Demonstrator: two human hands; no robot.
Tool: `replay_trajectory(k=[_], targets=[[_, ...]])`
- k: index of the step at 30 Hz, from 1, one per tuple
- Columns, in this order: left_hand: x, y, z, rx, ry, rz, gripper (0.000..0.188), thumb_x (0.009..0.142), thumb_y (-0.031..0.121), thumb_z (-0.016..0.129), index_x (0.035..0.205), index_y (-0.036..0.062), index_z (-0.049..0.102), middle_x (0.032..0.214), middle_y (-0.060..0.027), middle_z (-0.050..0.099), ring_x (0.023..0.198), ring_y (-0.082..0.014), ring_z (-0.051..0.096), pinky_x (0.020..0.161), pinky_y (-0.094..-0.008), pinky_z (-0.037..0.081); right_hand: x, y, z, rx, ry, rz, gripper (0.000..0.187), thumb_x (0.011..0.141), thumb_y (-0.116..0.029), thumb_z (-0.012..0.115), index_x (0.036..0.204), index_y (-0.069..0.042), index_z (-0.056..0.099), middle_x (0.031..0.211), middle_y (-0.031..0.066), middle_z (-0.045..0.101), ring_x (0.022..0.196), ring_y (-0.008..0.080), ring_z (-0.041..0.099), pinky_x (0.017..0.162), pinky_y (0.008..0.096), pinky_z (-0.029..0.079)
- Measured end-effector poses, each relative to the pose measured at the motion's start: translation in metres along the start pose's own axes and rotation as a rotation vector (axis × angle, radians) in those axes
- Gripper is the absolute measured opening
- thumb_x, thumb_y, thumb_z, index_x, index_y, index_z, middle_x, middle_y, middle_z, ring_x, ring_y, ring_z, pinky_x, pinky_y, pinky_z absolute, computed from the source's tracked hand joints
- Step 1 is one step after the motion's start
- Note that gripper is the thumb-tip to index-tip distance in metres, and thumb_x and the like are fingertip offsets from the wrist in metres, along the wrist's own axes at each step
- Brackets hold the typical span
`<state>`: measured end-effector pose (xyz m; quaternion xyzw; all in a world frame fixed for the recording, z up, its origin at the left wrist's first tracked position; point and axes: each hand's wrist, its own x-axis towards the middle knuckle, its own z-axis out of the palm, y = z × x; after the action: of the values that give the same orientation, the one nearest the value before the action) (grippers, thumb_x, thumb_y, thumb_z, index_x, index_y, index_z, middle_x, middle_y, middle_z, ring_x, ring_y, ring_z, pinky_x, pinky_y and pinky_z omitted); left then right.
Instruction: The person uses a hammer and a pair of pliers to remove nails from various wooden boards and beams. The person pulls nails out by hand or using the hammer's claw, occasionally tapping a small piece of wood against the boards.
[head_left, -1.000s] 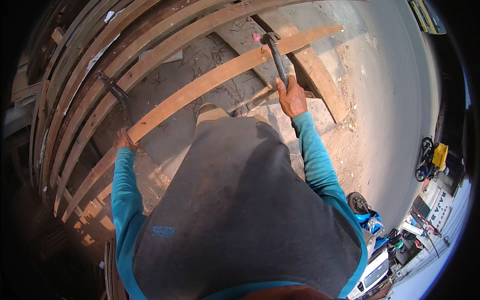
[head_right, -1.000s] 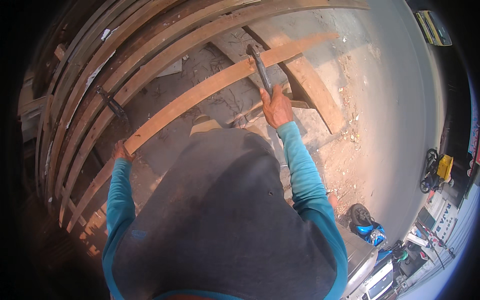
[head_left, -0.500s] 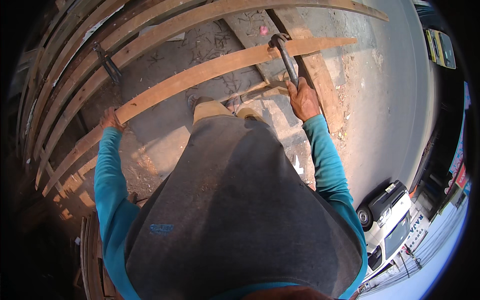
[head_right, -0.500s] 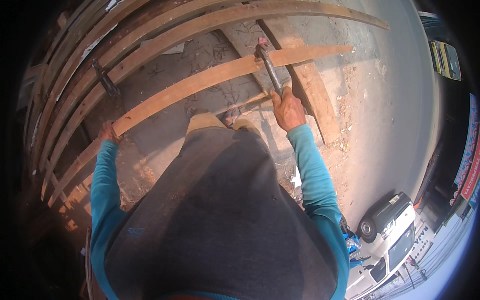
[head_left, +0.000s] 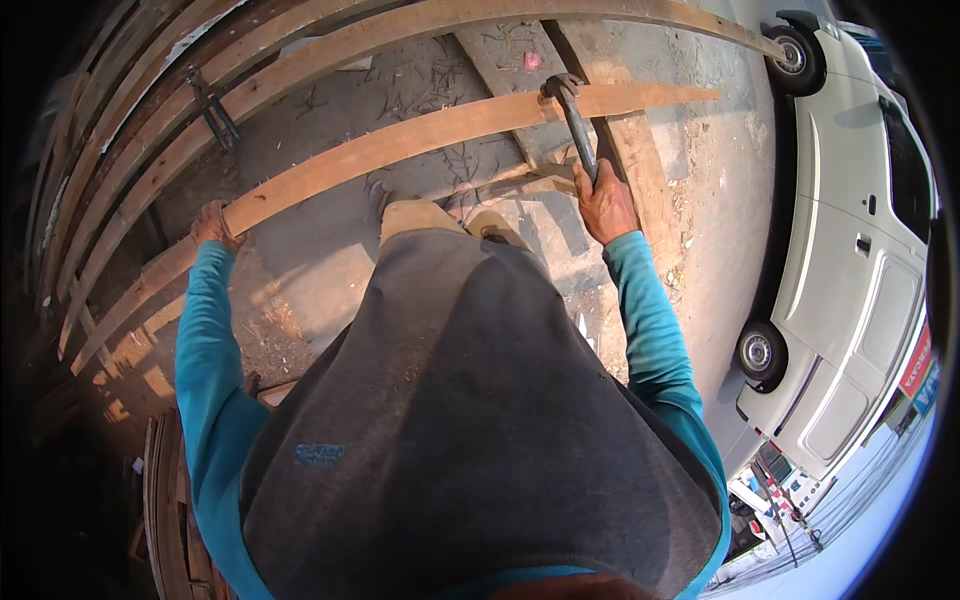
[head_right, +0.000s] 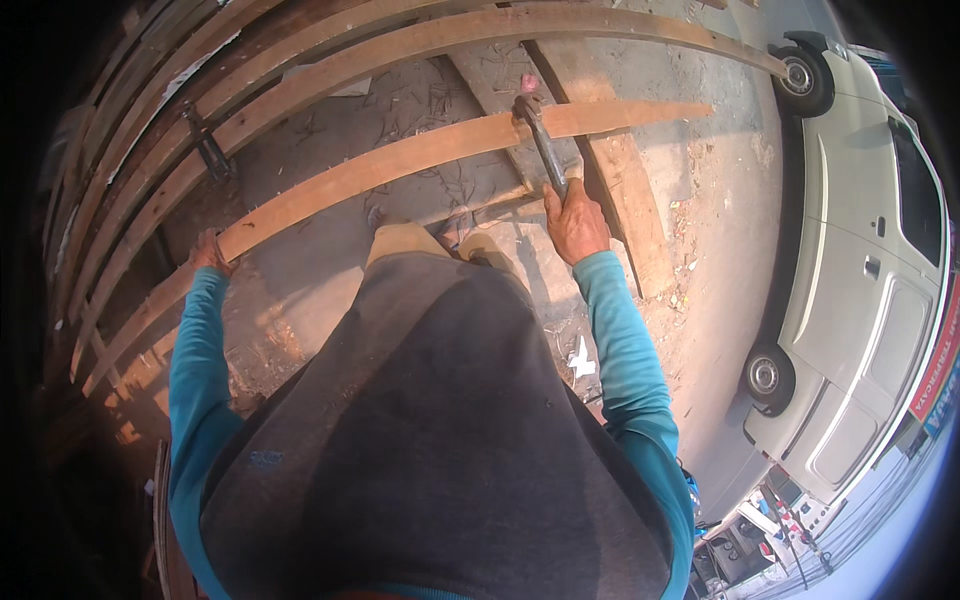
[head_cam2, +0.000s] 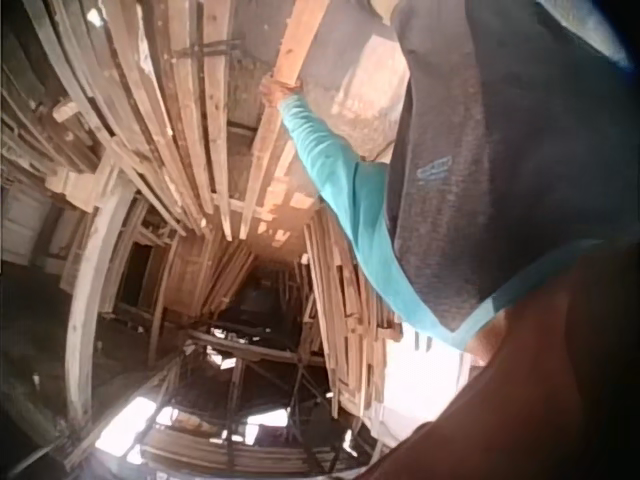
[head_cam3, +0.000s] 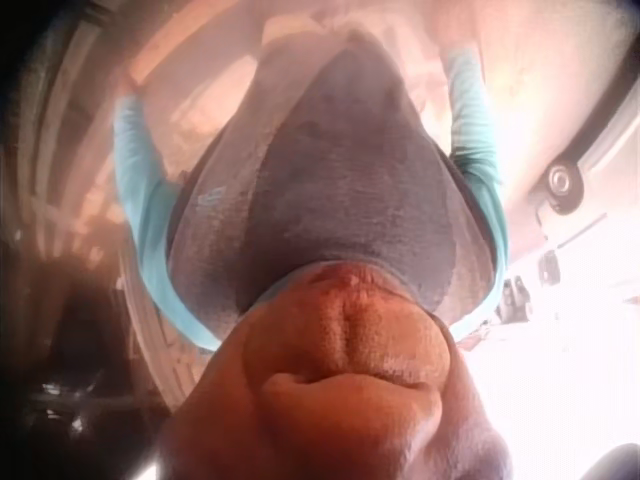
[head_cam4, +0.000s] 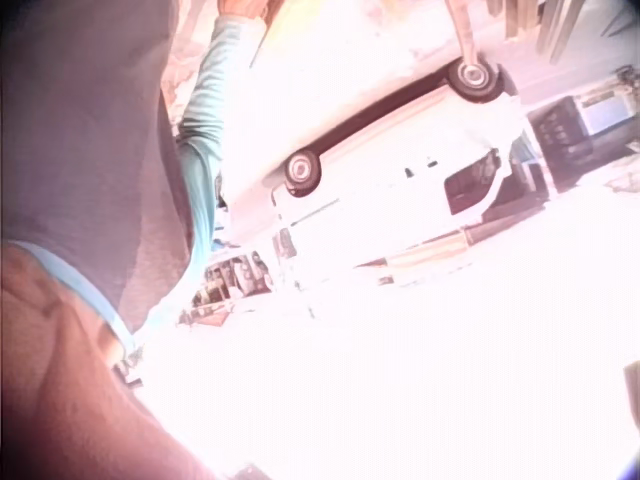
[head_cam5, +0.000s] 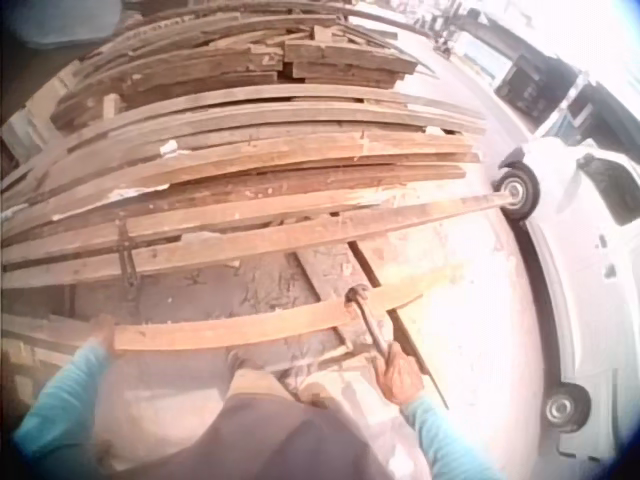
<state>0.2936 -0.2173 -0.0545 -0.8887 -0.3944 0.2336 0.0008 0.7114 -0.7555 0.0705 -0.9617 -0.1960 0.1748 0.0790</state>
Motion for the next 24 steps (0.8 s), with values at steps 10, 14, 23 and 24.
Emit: replay_trajectory(k=[10, 14, 23, 24], targets=[[-0.005, -0.017, 0.021, 0.021, -0.041, -0.073, 0.079, 0.065, 0.036, 0.089, 0.132, 0.0217, 0.049, 0.132, -0.0097, 0.053, 0.127, -0.0361, 0.052, 0.112, -0.056, 0.036, -0.004, -0.096, -0.119, 1.337, 0.702, -0.769, 0.035, 0.1, -0.037, 0.068, 0.095, -0.006, 0.052, 0.076, 0.0061, 0.054, 0.063, 0.013, 0.054, 0.053, 0.0238, 0.042], [0.006, -0.002, 0.006, -0.004, -0.031, -0.085, 0.078, 0.065, 0.035, 0.089, 0.131, 0.0223, 0.05, 0.129, -0.0096, 0.053, 0.126, -0.0357, 0.053, 0.112, -0.0563, 0.036, 0.011, 0.01, 0.001, 0.099, 0.034, -0.069, 0.036, 0.102, -0.035, 0.061, 0.102, 0.0, 0.053, 0.089, 0.0349, 0.066, 0.09, 0.0551, 0.062, 0.07, 0.0523, 0.052], [0.007, -0.02, 0.029, 0.04, -0.087, -0.1, 0.084, 0.064, 0.038, 0.088, 0.134, 0.0236, 0.045, 0.134, -0.0121, 0.052, 0.132, -0.0354, 0.051, 0.116, -0.0569, 0.033, 0.012, -0.057, -0.09, 0.936, 0.543, -0.284, 0.026, 0.103, -0.025, 0.066, 0.098, 0.0, 0.057, 0.079, 0.0044, 0.058, 0.07, 0.0116, 0.051, 0.063, 0.0282, 0.044], [0.008, -0.019, 0.027, 0.045, -0.087, -0.096, 0.084, 0.064, 0.038, 0.088, 0.134, 0.0236, 0.045, 0.134, -0.0121, 0.052, 0.132, -0.0354, 0.051, 0.116, -0.0569, 0.033, 0.014, -0.051, -0.091, 1.017, 0.612, -0.336, 0.024, 0.101, -0.023, 0.068, 0.099, -0.001, 0.057, 0.084, 0.0032, 0.059, 0.072, 0.0126, 0.054, 0.065, 0.0277, 0.045]])
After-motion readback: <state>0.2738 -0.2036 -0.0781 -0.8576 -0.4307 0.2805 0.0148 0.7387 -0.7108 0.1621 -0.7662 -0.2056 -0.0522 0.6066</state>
